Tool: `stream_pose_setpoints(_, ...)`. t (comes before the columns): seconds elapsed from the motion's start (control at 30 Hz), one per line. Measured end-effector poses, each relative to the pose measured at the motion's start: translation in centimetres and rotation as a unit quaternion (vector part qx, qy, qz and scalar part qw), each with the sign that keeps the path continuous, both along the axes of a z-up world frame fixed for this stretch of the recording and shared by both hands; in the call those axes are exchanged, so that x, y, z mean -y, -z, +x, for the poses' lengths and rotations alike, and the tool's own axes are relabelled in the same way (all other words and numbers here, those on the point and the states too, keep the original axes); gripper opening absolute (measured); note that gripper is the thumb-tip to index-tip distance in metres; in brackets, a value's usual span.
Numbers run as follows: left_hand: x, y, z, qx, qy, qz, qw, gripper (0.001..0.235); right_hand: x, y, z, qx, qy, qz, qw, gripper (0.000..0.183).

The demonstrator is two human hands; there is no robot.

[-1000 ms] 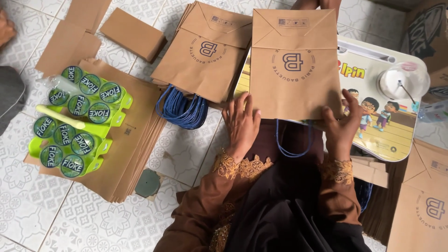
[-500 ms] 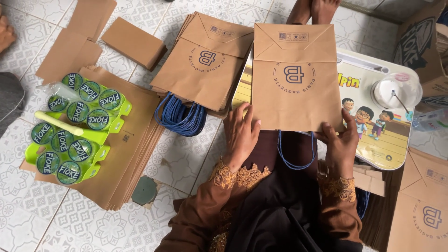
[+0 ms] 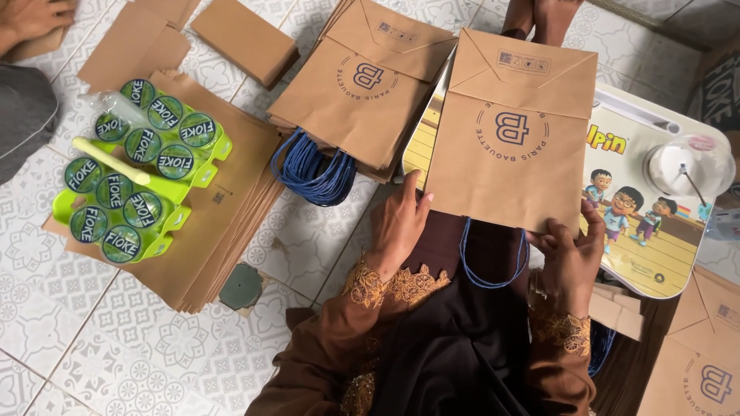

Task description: The person sits on the floor and assembles brown paper bags by applying glue to the handle attachment points and inserting blue twisted paper handles. They press the handles into place and then fold the bottom of the bag to form its base.

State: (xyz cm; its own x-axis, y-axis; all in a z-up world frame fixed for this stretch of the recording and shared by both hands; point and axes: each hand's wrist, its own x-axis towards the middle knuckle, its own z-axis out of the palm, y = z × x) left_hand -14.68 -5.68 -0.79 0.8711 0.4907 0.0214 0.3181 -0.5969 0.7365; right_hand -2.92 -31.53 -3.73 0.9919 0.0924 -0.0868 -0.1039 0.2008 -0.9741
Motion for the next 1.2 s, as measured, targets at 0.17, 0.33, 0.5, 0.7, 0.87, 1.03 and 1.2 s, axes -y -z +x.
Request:
stream_pose_setpoints(0.17,-0.4,0.7,0.3,0.034,-0.004,-0.055,0.998,0.041,1.6,2.8,1.3,-0.01,-0.014,-0.005,1.0,0.051)
stream_pose_setpoints(0.33,-0.5,3.1,0.7,0.077,-0.029,-0.048,0.995,0.039,-0.2,-2.3,-0.4,-0.045,-0.037,-0.054,0.997,0.058)
stream_pose_setpoints(0.5,-0.8,0.9,0.2,0.107,-0.007,-0.226,0.968,0.04,-0.8,-3.0,-0.9,-0.04,-0.027,-0.08,0.996,0.056)
stream_pose_setpoints(0.7,-1.2,2.1,0.5,0.116,0.02,-0.305,0.945,0.046,-1.1,-3.1,-1.0,-0.019,-0.018,-0.072,0.997,0.057)
stream_pose_setpoints(0.87,-1.9,0.5,0.4,0.12,0.031,-0.288,0.95,0.043,-1.3,-3.4,-0.9,-0.015,-0.017,-0.087,0.996,0.056)
stream_pose_setpoints(1.03,-3.3,-0.2,0.7,0.113,0.039,-0.311,0.943,0.048,-2.5,-4.7,-1.0,-0.001,-0.025,-0.084,0.996,0.059)
stream_pose_setpoints(1.2,-6.0,-2.2,0.7,0.146,0.047,-0.207,0.966,0.046,-6.0,-8.6,-1.9,0.037,-0.044,-0.062,0.996,0.053)
